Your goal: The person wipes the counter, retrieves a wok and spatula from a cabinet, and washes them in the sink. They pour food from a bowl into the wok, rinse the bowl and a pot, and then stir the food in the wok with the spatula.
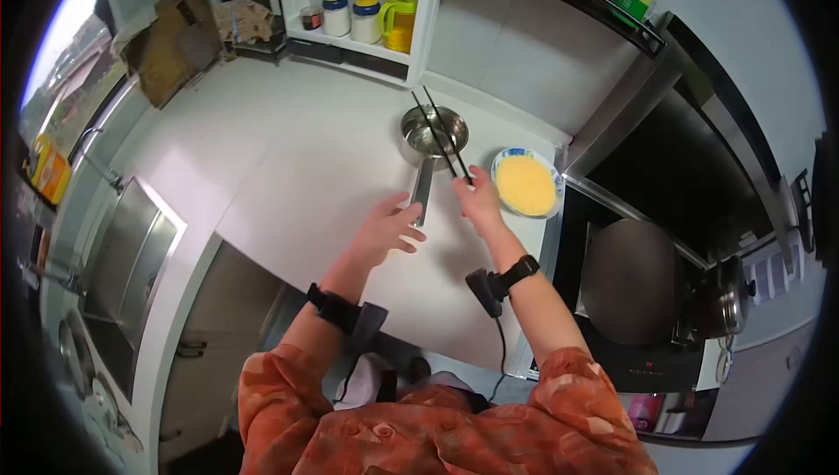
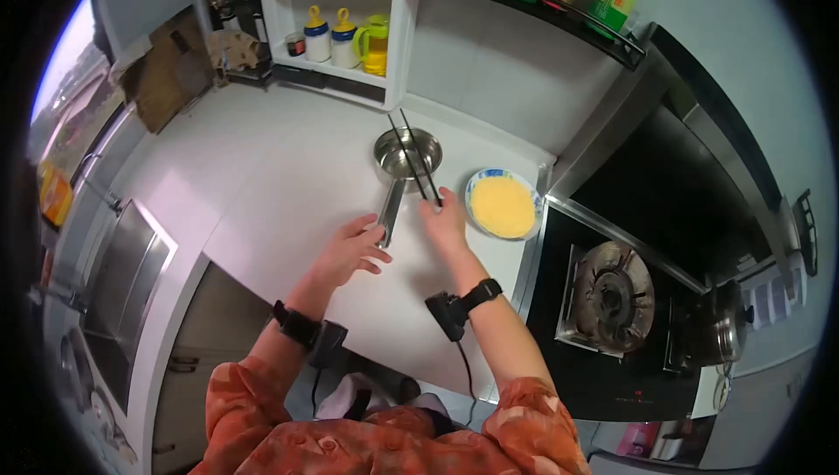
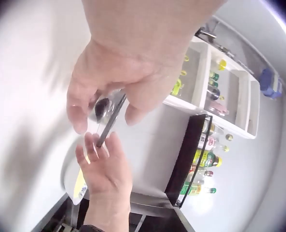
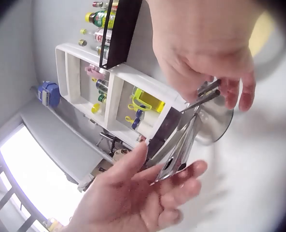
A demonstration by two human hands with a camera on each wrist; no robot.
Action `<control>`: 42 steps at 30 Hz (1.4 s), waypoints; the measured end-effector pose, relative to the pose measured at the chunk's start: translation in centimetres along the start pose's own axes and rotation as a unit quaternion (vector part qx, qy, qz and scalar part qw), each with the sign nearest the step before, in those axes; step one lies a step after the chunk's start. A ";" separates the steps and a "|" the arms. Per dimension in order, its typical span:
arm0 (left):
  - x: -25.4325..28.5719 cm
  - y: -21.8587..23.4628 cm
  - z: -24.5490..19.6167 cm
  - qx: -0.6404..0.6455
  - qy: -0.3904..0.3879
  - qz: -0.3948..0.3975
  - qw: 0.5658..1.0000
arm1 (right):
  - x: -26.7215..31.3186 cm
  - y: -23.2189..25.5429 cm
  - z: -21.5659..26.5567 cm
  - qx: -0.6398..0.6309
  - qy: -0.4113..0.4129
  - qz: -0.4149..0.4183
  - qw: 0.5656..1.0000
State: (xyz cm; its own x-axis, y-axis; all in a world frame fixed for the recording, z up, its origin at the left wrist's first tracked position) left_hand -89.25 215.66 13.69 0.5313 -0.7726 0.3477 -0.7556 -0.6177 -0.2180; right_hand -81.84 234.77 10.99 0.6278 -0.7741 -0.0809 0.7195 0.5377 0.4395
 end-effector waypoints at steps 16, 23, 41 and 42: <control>-5.4 4.1 -0.5 0.085 0.073 0.078 0.991 | 2.5 -5.1 6.9 0.008 -0.039 0.026 0.999; -4.2 8.4 -0.9 0.075 0.064 0.062 0.993 | 2.1 -8.4 6.9 -0.037 -0.061 0.085 0.994; -3.4 19.8 -1.3 0.079 0.005 0.067 0.995 | 11.2 -8.7 6.9 -0.013 -0.071 0.298 0.952; -3.1 19.8 -1.0 0.054 -0.073 0.040 0.995 | 12.5 -8.1 6.7 0.005 -0.058 0.307 0.950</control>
State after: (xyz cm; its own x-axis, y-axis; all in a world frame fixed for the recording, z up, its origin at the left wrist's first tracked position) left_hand -106.23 205.94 9.22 0.5271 -0.8279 0.1915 -0.7564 -0.5599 -0.3383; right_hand -81.83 218.52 12.42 0.8909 -0.3470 0.2932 0.2248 0.8976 0.3792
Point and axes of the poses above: each hand's wrist, its own x-axis away from the middle knuckle, its own y-axis out of the back of the hand, z = x × y, the point moved 5 cm from there along -x, towards the middle knuckle, and after that the axes turned 4 degrees about y, right-handed, at the moved point
